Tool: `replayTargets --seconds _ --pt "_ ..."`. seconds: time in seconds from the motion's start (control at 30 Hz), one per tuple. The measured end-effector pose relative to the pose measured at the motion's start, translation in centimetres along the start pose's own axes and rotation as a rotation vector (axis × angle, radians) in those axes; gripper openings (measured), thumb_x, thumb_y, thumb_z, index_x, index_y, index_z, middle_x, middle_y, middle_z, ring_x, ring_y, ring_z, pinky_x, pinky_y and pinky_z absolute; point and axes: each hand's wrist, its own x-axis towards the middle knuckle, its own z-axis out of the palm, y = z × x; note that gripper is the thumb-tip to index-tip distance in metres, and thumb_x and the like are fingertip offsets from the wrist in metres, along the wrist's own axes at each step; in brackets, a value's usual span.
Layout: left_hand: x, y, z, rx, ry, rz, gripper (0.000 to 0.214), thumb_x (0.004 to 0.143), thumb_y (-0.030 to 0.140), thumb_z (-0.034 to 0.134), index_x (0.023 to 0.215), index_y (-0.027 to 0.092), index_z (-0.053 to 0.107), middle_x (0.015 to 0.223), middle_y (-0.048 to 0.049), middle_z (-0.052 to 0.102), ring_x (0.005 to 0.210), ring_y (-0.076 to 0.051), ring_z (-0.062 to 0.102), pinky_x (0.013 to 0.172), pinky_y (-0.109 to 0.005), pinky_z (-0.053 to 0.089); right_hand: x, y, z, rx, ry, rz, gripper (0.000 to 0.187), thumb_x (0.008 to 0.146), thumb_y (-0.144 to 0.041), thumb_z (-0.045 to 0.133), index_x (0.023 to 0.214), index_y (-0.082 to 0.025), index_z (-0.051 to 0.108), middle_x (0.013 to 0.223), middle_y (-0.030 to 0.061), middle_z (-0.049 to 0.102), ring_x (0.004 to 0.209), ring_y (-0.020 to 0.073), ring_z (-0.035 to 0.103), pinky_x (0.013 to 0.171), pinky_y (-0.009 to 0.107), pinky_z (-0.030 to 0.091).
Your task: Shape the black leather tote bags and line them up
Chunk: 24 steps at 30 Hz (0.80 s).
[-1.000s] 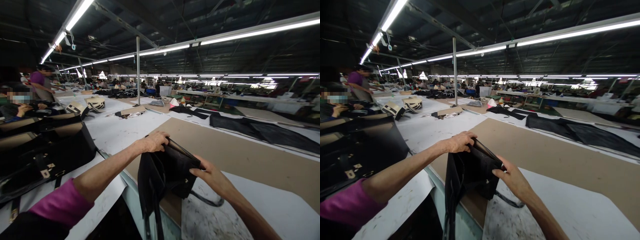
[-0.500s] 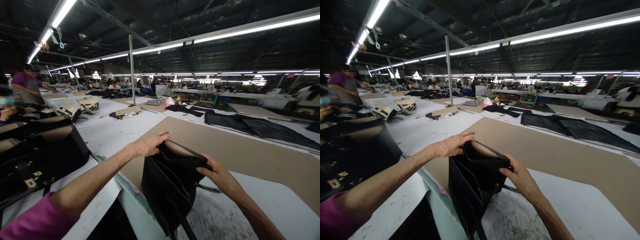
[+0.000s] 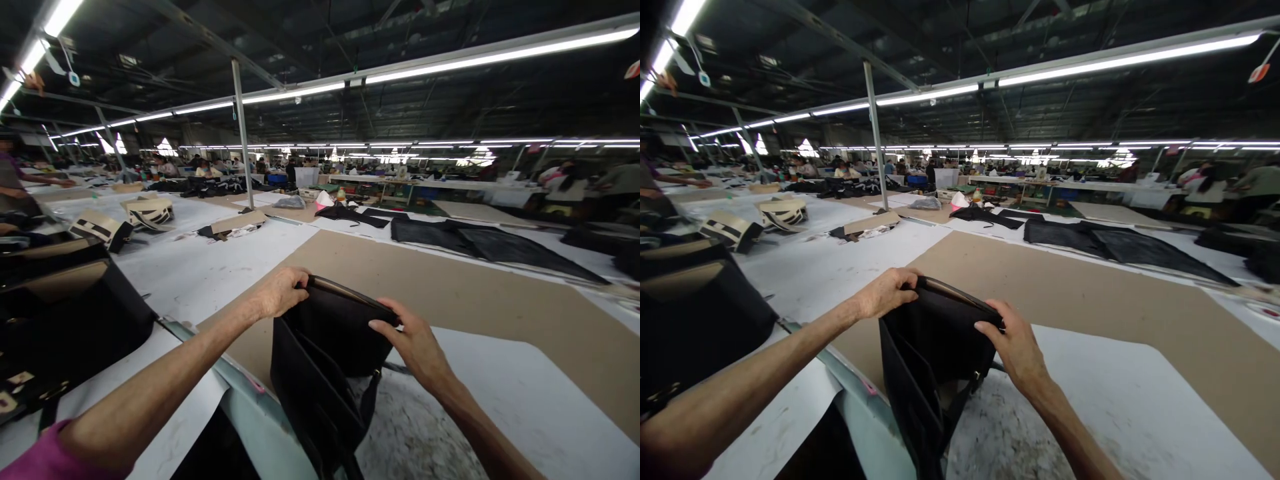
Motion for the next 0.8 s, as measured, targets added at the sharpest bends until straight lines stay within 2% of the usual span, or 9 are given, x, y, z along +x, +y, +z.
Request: replayTargets --seconds 0.07,0.13,0.23,0.37,0.5,0.67,0.8 --pt "-0.3 -0.3 0.1 -0.031 0.031 -0.064 0.011 0.064 0.019 0.053 0.056 0.015 0.047 0.07 0.0031 0.055 0.065 -0.011 0.05 0.062 -0.021 0.04 0.0 0.0 0.3 0.004 0.015 -0.026 0.037 0.073 -0.043 0.05 0.102 -0.022 0.056 0.105 0.0036 0.058 0.09 0.0211 0.053 0.077 0.033 0.041" --pt "-0.6 -0.5 0.0 -0.067 0.035 -0.109 0.013 0.064 0.021 0.053 0.056 0.015 0.044 0.061 0.0049 0.05 0.059 -0.009 0.045 0.055 -0.02 0.037 0.1 0.1 0.4 0.022 0.015 -0.043 0.035 0.074 -0.042 0.049 0.101 -0.021 0.057 0.104 0.0033 0.059 0.09 0.0207 0.053 0.076 0.032 0.041" --pt "-0.5 -0.5 -0.4 -0.118 -0.003 -0.126 0.017 0.063 0.024 0.055 0.056 0.016 0.042 0.057 0.0056 0.045 0.055 -0.008 0.041 0.051 -0.019 0.032 0.2 0.2 0.4 0.039 0.018 -0.056 0.032 0.076 -0.042 0.049 0.099 -0.021 0.058 0.101 0.0034 0.061 0.09 0.0208 0.054 0.076 0.031 0.041" --pt "0.0 -0.3 -0.9 -0.115 -0.052 -0.069 0.018 0.064 0.024 0.055 0.058 0.016 0.04 0.054 0.0062 0.038 0.053 -0.008 0.035 0.049 -0.019 0.028 0.3 0.3 0.2 0.049 0.038 -0.059 0.031 0.076 -0.043 0.05 0.096 -0.021 0.06 0.102 0.004 0.061 0.095 0.022 0.053 0.08 0.031 0.04" --pt "0.3 -0.6 -1.1 -0.078 -0.073 -0.001 0.016 0.065 0.023 0.055 0.061 0.016 0.041 0.056 0.0067 0.037 0.055 -0.008 0.032 0.051 -0.019 0.026 0.5 0.6 0.1 0.072 0.026 -0.054 0.031 0.076 -0.044 0.05 0.093 -0.02 0.06 0.099 0.0029 0.062 0.093 0.0214 0.053 0.082 0.031 0.039" --pt "-0.3 -0.8 -1.5 -0.107 -0.118 0.003 0.015 0.064 0.019 0.055 0.072 0.017 0.043 0.062 0.0066 0.041 0.058 -0.008 0.036 0.053 -0.019 0.029 1.2 0.9 -0.1 0.135 -0.023 0.011 0.03 0.074 -0.044 0.051 0.089 -0.02 0.061 0.09 0.0013 0.064 0.087 0.0213 0.054 0.079 0.031 0.039" --pt "-0.6 -0.8 -1.5 -0.287 -0.171 -0.046 0.039 0.057 0.011 0.059 0.094 0.018 0.045 0.077 0.0045 0.048 0.065 -0.008 0.044 0.058 -0.018 0.035 1.7 1.4 -0.4 0.153 -0.075 0.026 0.032 0.073 -0.045 0.051 0.089 -0.02 0.062 0.086 0.0014 0.064 0.086 0.0224 0.054 0.074 0.03 0.041"
